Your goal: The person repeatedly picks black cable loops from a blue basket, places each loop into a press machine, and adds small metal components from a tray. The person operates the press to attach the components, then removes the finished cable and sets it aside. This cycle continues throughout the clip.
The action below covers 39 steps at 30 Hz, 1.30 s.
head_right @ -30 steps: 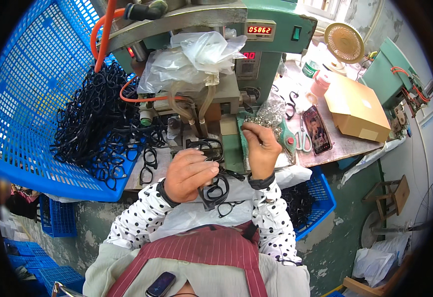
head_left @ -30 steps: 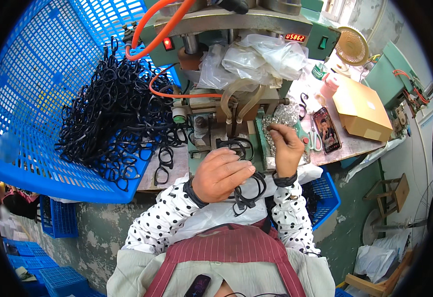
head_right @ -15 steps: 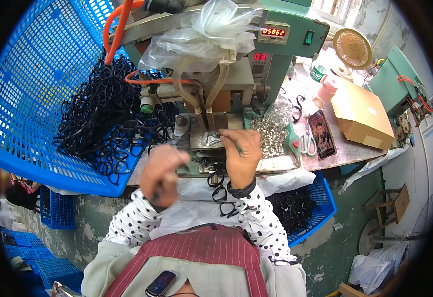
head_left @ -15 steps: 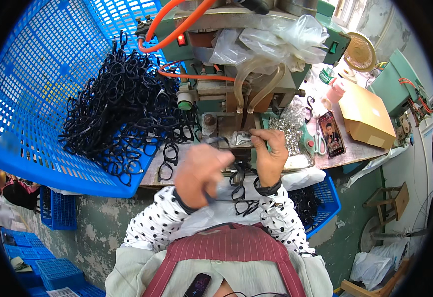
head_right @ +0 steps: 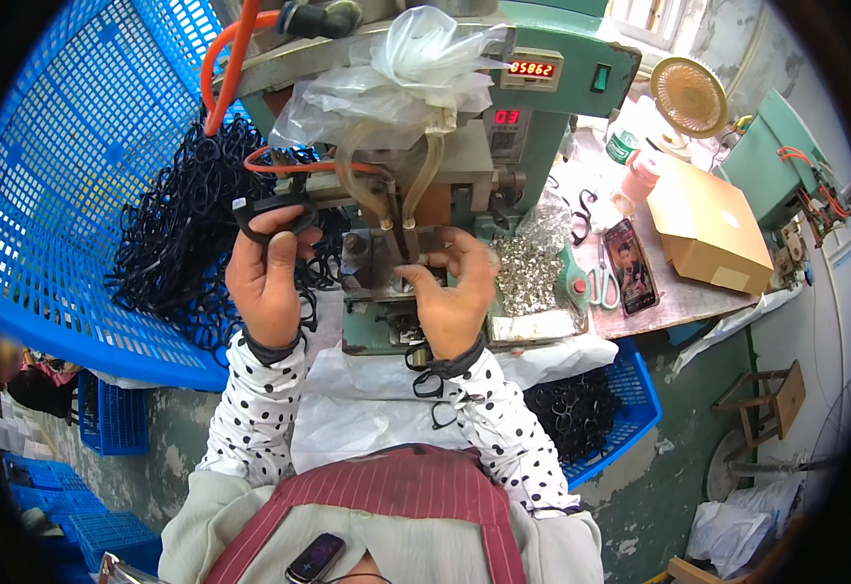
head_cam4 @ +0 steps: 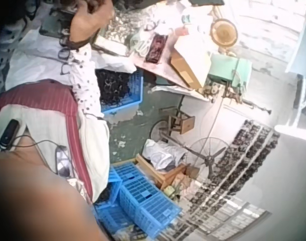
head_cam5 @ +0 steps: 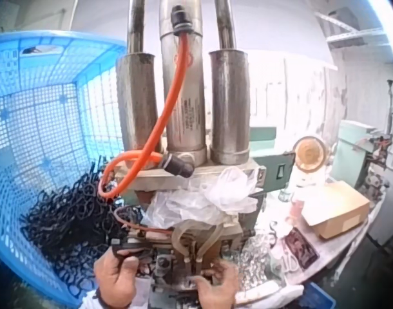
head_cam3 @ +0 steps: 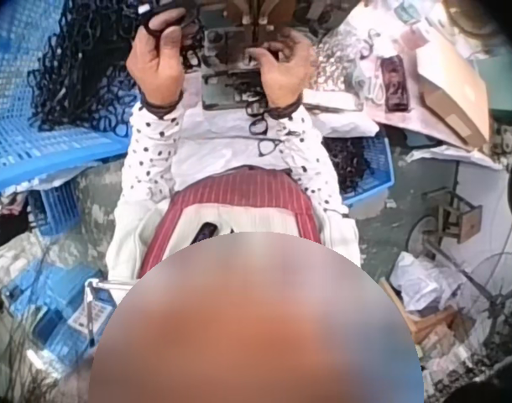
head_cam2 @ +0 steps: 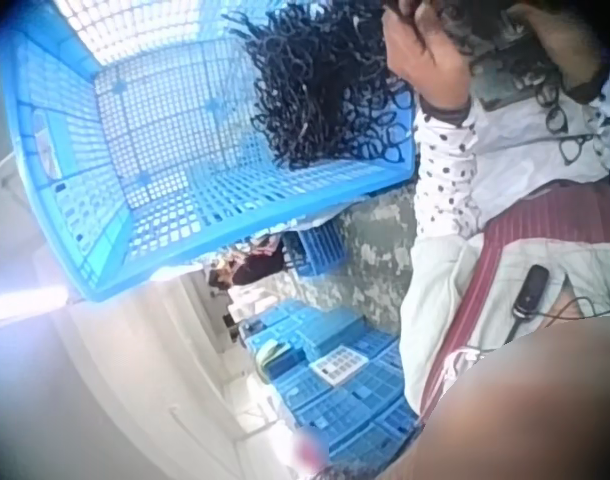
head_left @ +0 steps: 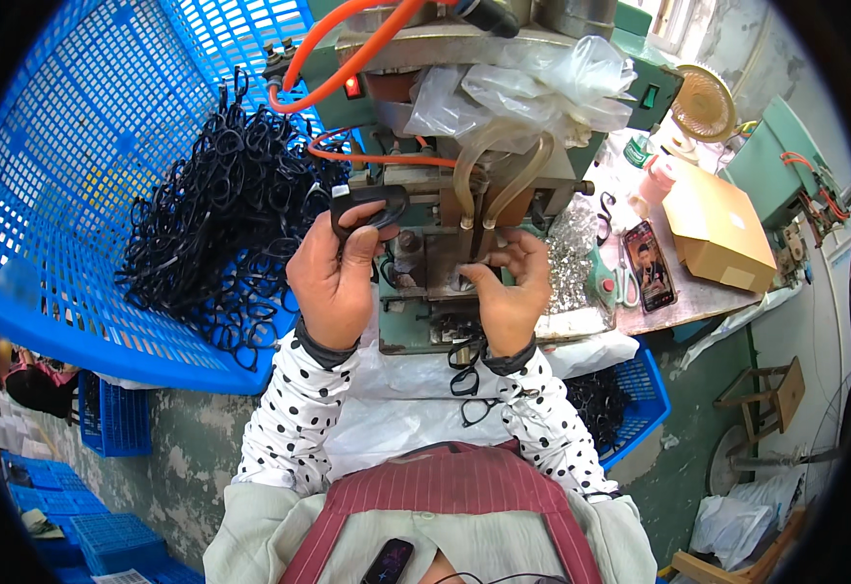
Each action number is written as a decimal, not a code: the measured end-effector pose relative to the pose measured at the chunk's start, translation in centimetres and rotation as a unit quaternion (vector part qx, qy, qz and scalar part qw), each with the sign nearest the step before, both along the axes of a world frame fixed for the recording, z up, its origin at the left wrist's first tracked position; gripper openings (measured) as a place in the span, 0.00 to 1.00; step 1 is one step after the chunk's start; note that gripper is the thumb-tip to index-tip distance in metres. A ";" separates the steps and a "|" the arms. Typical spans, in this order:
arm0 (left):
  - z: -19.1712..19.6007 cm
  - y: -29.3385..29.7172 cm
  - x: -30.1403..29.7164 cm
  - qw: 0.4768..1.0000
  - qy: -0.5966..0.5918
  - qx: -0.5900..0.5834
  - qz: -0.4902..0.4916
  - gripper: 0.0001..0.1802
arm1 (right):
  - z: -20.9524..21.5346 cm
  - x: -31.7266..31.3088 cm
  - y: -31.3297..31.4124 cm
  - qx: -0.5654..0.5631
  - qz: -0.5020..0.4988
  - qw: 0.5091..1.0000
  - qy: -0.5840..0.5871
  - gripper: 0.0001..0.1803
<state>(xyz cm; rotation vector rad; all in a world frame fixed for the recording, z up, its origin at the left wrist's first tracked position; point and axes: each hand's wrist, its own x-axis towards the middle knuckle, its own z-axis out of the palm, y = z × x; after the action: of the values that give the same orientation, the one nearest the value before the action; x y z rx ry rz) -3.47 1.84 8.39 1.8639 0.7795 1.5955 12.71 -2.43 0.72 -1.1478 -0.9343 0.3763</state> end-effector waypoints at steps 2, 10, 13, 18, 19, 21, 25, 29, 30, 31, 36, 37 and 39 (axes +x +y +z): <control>0.0 -0.1 0.0 1.000 -0.006 0.001 -0.006 0.10 | -0.1 -0.1 0.3 0.015 0.006 1.000 0.017 0.30; -5.5 -3.2 1.5 0.920 0.168 0.321 -0.152 0.23 | -0.4 2.8 0.0 0.018 0.009 0.990 -0.138 0.34; -6.9 -3.3 2.9 0.910 0.200 0.298 -0.206 0.23 | -1.5 8.1 0.1 -0.048 -0.189 0.935 -0.297 0.23; -7.5 -2.4 2.9 0.900 0.219 0.313 -0.212 0.23 | -7.8 16.6 -2.3 -0.253 -0.195 0.891 -0.322 0.16; -7.5 -2.4 2.7 0.900 0.220 0.313 -0.208 0.23 | -7.5 16.2 -2.7 -0.235 -0.189 0.896 -0.325 0.17; -7.5 -2.5 2.9 0.903 0.215 0.301 -0.220 0.23 | -7.1 14.7 -4.0 -0.245 -0.228 0.788 -0.517 0.14; -7.8 -2.4 3.0 0.899 0.221 0.311 -0.216 0.21 | -9.2 14.6 -3.0 -0.239 -0.205 0.859 -0.403 0.06; -7.6 -2.8 2.3 0.894 0.246 0.335 -0.168 0.20 | -9.5 14.9 -2.8 -0.168 -0.162 0.943 -0.238 0.05; -7.6 -3.0 2.1 0.892 0.254 0.343 -0.150 0.20 | -9.4 14.7 -2.8 -0.167 -0.168 0.946 -0.221 0.05; -7.5 -3.0 1.8 0.890 0.262 0.350 -0.132 0.20 | -9.1 14.3 -3.0 -0.166 -0.174 0.949 -0.205 0.05; -10.8 2.9 -4.3 0.899 0.254 0.316 0.168 0.14 | -8.6 13.6 -3.5 -0.159 -0.224 0.926 -0.259 0.04; -11.1 4.3 -5.7 0.885 0.277 0.276 0.251 0.14 | -8.8 13.7 -3.5 -0.173 -0.223 0.926 -0.252 0.03; -12.4 6.5 -8.2 0.844 0.398 0.182 0.311 0.20 | -9.3 13.7 -3.3 -0.199 -0.223 0.924 -0.237 0.03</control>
<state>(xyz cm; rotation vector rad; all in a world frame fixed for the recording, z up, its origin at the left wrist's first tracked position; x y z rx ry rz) -11.68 8.38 -3.96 2.8156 1.6697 1.3120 26.37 -5.69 -8.56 -1.8340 -0.9975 -0.1025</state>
